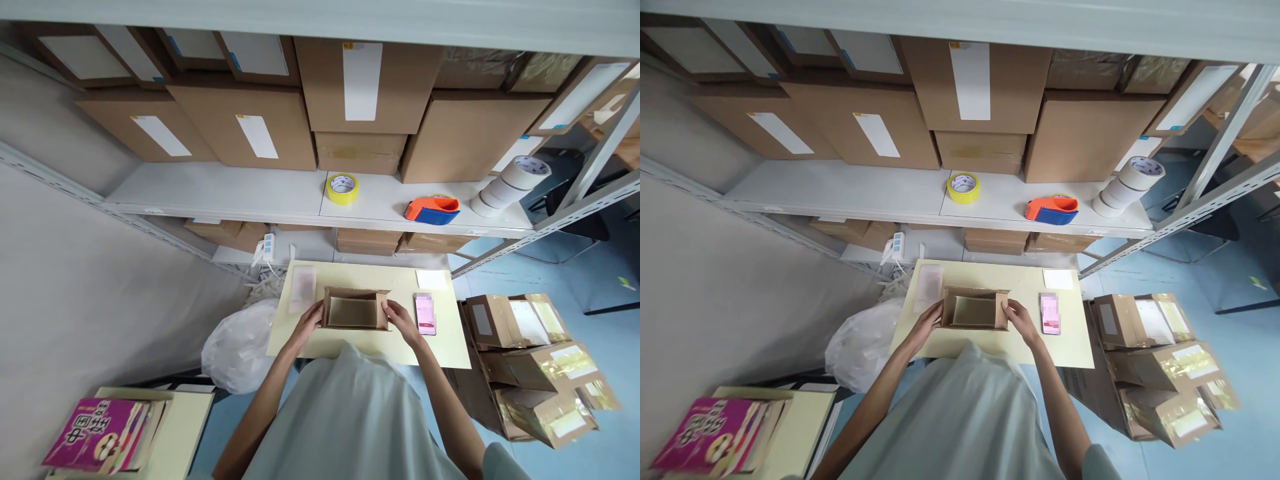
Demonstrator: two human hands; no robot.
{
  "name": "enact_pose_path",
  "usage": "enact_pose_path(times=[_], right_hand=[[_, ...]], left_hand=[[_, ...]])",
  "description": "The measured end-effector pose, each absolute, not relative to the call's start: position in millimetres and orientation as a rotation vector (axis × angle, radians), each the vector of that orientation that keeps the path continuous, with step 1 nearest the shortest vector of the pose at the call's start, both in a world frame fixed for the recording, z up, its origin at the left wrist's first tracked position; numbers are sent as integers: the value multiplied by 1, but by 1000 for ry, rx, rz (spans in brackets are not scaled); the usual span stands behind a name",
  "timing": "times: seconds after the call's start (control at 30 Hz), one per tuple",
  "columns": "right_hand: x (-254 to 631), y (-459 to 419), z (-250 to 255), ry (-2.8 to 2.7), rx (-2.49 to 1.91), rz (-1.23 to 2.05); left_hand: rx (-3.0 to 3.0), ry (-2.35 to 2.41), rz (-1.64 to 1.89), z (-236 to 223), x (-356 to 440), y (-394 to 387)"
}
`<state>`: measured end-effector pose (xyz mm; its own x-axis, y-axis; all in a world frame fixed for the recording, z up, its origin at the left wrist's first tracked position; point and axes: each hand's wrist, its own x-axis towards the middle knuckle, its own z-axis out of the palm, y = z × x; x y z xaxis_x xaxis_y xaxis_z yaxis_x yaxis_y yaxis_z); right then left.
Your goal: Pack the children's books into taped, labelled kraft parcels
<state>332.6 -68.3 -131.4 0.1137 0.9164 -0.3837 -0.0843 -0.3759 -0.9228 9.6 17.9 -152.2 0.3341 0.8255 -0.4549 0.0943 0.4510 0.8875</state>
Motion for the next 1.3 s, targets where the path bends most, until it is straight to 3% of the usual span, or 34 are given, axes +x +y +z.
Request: enact_pose_path(times=[0.3, 0.67, 1.3], right_hand=[[341, -68, -131, -833, -1548, 1320], [342, -69, -138, -893, -1611, 1356], [352, -68, -143, -1013, -1675, 1242]], left_hand=[[1073, 1136, 520, -133, 15, 24], [1105, 1148, 545, -154, 23, 23], [1237, 1310, 584, -151, 21, 34]])
